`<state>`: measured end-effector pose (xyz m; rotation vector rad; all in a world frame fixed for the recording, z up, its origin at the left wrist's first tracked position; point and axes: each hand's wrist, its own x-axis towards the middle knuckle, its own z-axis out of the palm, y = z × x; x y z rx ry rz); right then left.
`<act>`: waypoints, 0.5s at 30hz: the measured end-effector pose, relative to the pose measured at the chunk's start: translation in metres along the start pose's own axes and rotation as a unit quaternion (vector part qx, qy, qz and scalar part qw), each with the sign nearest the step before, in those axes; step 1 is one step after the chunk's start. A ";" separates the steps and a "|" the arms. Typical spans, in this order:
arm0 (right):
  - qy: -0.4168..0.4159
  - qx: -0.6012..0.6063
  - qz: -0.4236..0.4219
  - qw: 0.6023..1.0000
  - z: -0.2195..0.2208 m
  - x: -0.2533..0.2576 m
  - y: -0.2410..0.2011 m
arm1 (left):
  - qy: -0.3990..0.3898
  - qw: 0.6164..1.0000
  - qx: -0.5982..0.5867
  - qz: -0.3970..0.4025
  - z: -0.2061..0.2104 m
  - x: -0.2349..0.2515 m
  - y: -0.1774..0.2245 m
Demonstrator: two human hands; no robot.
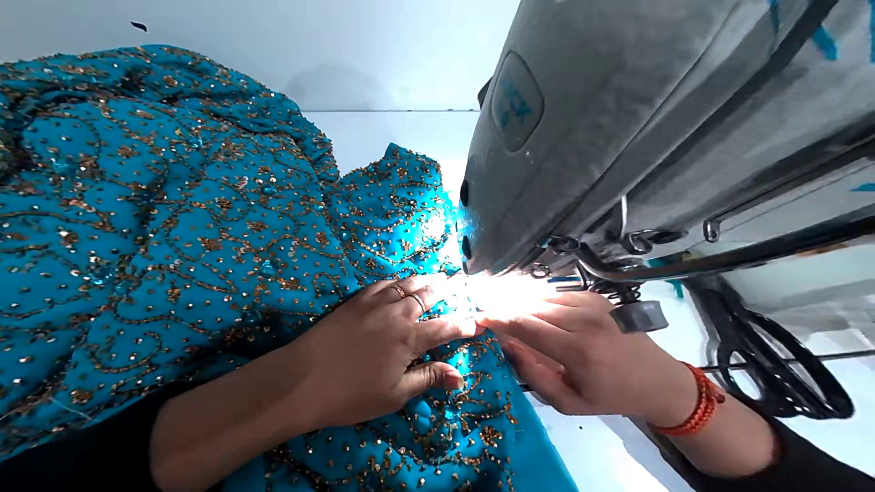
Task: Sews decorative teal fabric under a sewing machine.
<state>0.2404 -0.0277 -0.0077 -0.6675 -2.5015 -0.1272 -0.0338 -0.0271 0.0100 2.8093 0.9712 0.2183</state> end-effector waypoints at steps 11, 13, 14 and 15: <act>0.012 0.011 -0.011 1.000 -0.002 0.000 0.002 | 0.018 1.000 -0.007 0.002 0.001 0.000 0.001; 0.016 0.013 0.002 1.000 -0.002 -0.001 0.003 | 0.030 1.000 0.002 0.007 0.003 -0.001 0.001; 0.020 0.016 0.013 1.000 -0.002 -0.003 0.004 | 0.031 0.999 0.005 0.009 0.004 -0.001 0.001; 0.026 0.019 0.028 0.999 -0.001 -0.004 0.006 | 0.029 0.999 0.006 0.011 0.004 -0.001 0.002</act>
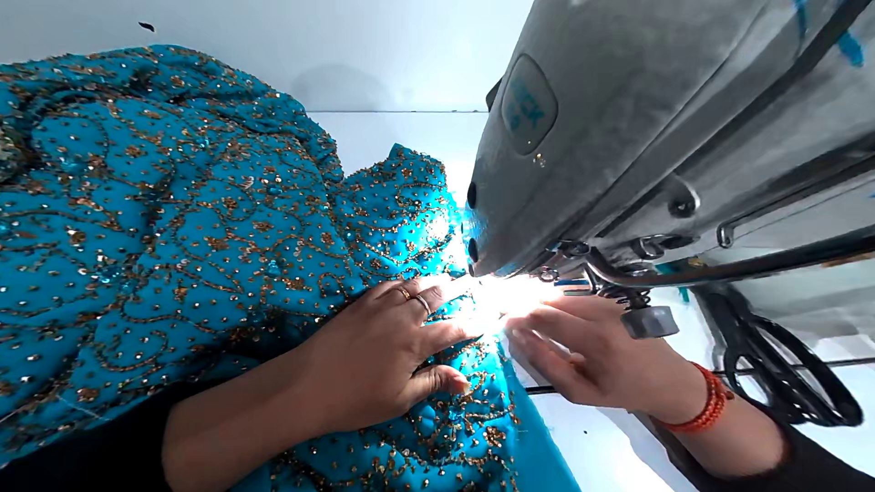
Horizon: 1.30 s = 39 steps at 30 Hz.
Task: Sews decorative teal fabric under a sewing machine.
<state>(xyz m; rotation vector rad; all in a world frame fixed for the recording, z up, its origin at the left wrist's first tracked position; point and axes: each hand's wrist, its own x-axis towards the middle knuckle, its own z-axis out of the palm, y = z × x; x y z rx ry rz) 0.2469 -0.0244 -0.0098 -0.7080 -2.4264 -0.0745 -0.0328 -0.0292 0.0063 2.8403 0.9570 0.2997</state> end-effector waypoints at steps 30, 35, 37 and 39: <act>-0.003 0.034 0.116 0.993 0.007 -0.011 0.003 | 0.061 0.995 0.027 0.081 0.004 0.000 0.003; 0.009 0.045 0.086 0.995 0.008 -0.009 0.003 | 0.055 0.998 0.006 0.040 0.001 0.005 0.007; 0.008 0.039 0.086 0.996 0.008 -0.008 0.003 | 0.047 0.998 0.017 0.025 0.002 0.006 0.009; 0.003 0.032 0.082 0.996 0.007 -0.007 0.002 | 0.033 0.999 0.024 0.018 0.002 0.006 0.009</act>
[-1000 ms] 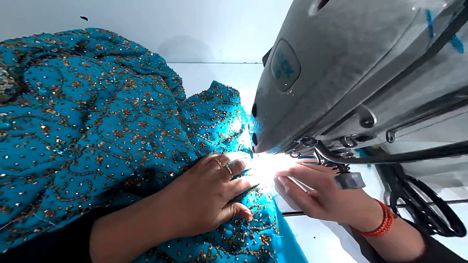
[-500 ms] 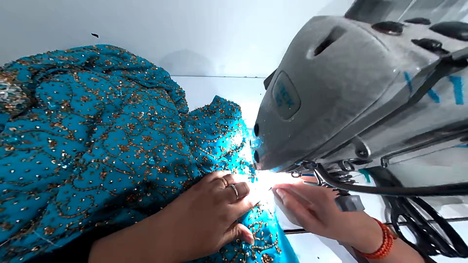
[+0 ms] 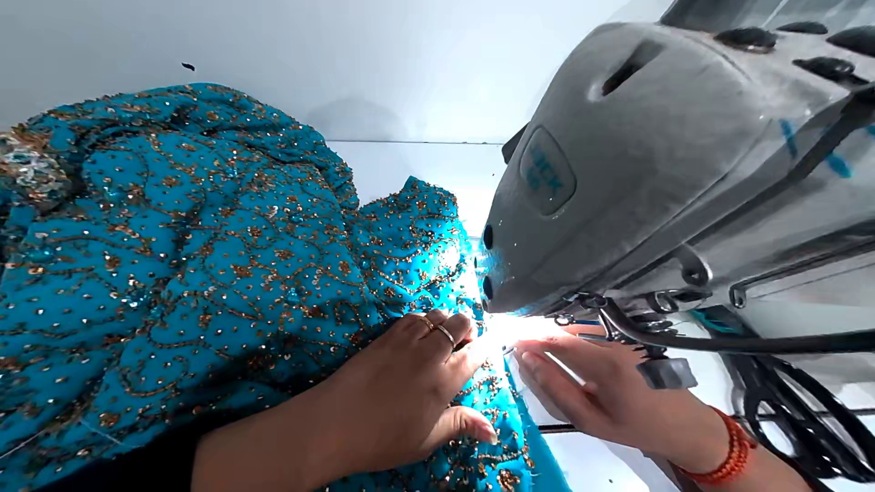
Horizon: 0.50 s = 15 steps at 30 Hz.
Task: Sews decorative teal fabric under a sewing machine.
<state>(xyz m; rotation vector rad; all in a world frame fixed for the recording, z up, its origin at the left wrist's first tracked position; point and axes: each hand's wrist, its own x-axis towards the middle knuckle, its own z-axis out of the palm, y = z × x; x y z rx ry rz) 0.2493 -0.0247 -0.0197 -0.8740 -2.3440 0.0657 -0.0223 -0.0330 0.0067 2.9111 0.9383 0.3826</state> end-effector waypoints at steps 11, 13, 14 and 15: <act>-0.044 -0.066 -0.044 0.996 0.003 0.004 -0.002 | 0.043 0.998 -0.045 0.028 0.004 0.000 -0.007; -0.044 -0.094 -0.045 0.994 0.003 0.004 -0.004 | 0.050 0.997 -0.047 0.033 0.004 0.000 -0.008; -0.036 -0.105 -0.045 0.993 0.003 0.004 -0.004 | 0.052 0.997 -0.045 0.035 0.004 0.000 -0.008; -0.020 -0.112 -0.048 0.992 0.002 0.003 -0.004 | 0.051 0.997 -0.045 0.036 0.003 0.000 -0.008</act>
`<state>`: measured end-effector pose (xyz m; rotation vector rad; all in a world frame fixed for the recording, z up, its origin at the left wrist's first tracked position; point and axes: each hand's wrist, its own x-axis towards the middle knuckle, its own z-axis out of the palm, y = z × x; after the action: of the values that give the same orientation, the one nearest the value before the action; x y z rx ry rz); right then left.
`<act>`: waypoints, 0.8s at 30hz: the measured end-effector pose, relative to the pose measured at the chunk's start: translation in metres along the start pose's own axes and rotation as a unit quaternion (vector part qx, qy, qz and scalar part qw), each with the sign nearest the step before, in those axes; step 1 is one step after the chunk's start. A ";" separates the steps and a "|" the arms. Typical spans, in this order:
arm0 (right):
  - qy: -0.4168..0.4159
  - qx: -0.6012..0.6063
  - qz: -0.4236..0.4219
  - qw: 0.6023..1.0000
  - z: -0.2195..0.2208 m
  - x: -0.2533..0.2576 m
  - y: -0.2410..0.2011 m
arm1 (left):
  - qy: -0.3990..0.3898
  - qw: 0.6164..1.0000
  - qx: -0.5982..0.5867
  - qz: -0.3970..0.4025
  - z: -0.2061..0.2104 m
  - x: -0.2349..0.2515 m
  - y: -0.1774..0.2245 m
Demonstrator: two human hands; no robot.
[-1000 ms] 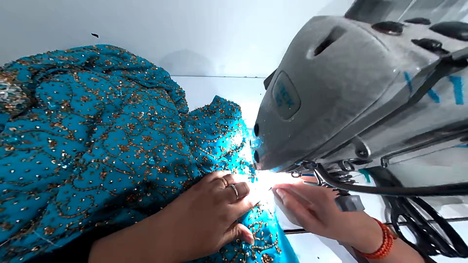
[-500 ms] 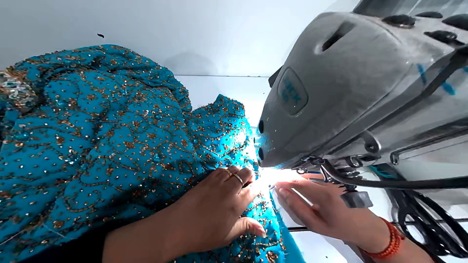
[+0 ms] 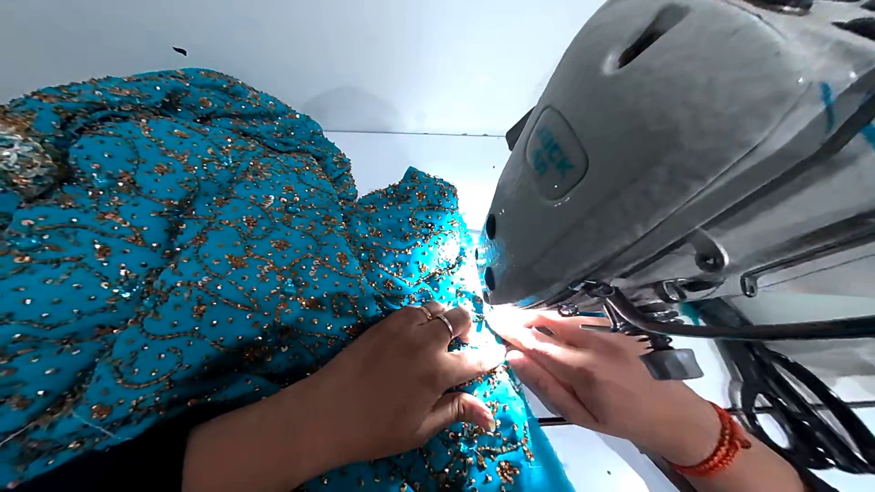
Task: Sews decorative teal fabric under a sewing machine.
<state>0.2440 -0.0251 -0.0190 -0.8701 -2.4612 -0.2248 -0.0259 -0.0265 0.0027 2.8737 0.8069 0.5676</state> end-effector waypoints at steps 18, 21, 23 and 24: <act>0.018 0.032 -0.031 0.999 0.000 -0.001 0.004 | -0.006 1.000 0.008 0.005 0.000 -0.002 0.000; 0.002 0.028 -0.029 0.999 0.001 -0.002 0.004 | -0.003 1.000 0.027 0.006 0.001 -0.003 0.000; -0.004 0.030 -0.030 0.999 0.000 -0.001 0.003 | 0.000 0.999 0.040 0.007 0.001 -0.003 0.000; -0.005 0.031 -0.031 0.999 0.000 -0.001 0.003 | -0.001 0.999 0.043 0.006 0.001 -0.003 0.000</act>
<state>0.2464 -0.0234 -0.0198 -0.7708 -2.4937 -0.1642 -0.0277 -0.0280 0.0010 2.9590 0.8331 0.5435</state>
